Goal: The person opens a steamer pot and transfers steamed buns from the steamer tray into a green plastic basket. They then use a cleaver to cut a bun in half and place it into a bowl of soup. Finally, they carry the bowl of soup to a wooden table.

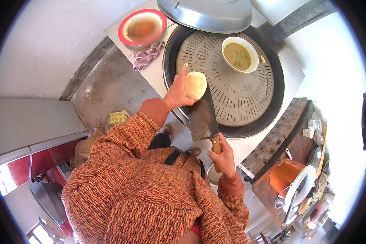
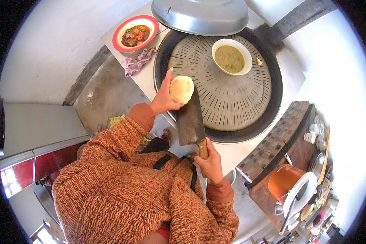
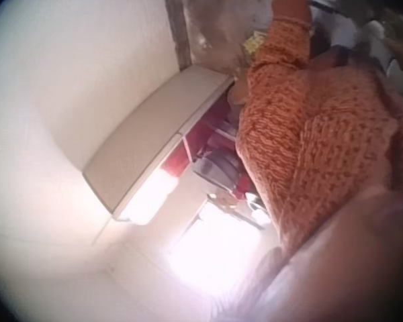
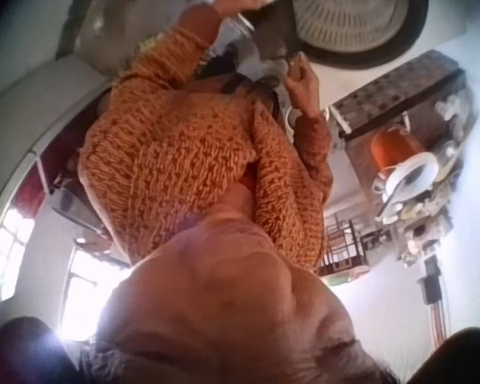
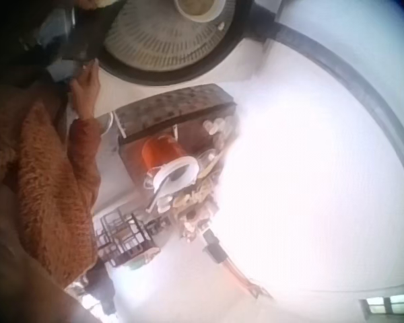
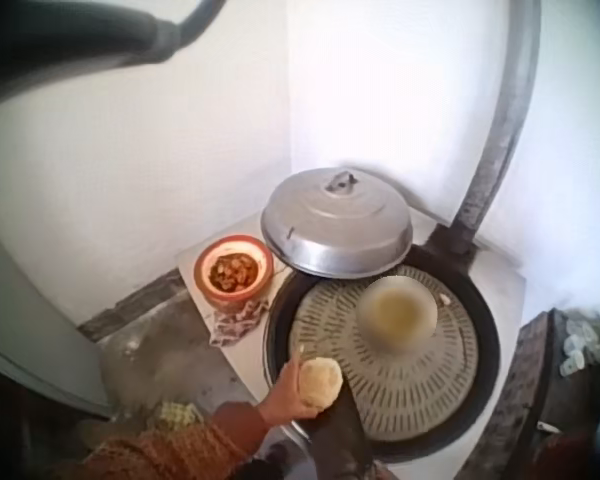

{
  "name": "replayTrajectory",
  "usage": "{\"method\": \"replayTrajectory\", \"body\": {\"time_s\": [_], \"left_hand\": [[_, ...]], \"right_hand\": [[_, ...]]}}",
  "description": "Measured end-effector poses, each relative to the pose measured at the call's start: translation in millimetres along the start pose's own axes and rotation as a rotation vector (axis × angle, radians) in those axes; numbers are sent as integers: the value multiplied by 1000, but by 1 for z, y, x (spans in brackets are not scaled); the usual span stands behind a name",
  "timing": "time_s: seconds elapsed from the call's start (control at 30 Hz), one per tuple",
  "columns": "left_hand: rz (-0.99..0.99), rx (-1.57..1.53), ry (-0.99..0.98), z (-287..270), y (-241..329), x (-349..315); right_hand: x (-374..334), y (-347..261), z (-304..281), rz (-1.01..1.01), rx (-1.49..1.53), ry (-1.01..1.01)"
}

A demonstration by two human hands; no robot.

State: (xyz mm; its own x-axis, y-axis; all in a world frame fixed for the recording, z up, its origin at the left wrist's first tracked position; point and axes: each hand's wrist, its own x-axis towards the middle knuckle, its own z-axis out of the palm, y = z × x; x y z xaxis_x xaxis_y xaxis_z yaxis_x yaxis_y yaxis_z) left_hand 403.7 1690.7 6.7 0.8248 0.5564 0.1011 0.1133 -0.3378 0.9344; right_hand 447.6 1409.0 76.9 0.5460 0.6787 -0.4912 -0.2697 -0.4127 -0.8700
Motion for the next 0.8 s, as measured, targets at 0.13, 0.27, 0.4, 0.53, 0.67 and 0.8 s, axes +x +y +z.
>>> {"method": "replayTrajectory", "body": {"time_s": [0.13,0.27,0.4,0.53,0.67,0.8], "left_hand": [[19,86,20,5,3,17],[-53,35,12,32,-8,46],[77,338,-51,49,-35,56],[178,701,205,27,-10,16],[183,190,87,47,53,-23],[-184,-684,-279,78,126,-25]], "right_hand": [[0,18,3,-61,-56,80],[-7,27,-14,-100,-175,233],[-26,40,-40,-32,-162,326],[-57,61,-46,-111,-27,329],[-82,53,-44,-41,355,331],[-92,58,-52,-50,463,350]]}}
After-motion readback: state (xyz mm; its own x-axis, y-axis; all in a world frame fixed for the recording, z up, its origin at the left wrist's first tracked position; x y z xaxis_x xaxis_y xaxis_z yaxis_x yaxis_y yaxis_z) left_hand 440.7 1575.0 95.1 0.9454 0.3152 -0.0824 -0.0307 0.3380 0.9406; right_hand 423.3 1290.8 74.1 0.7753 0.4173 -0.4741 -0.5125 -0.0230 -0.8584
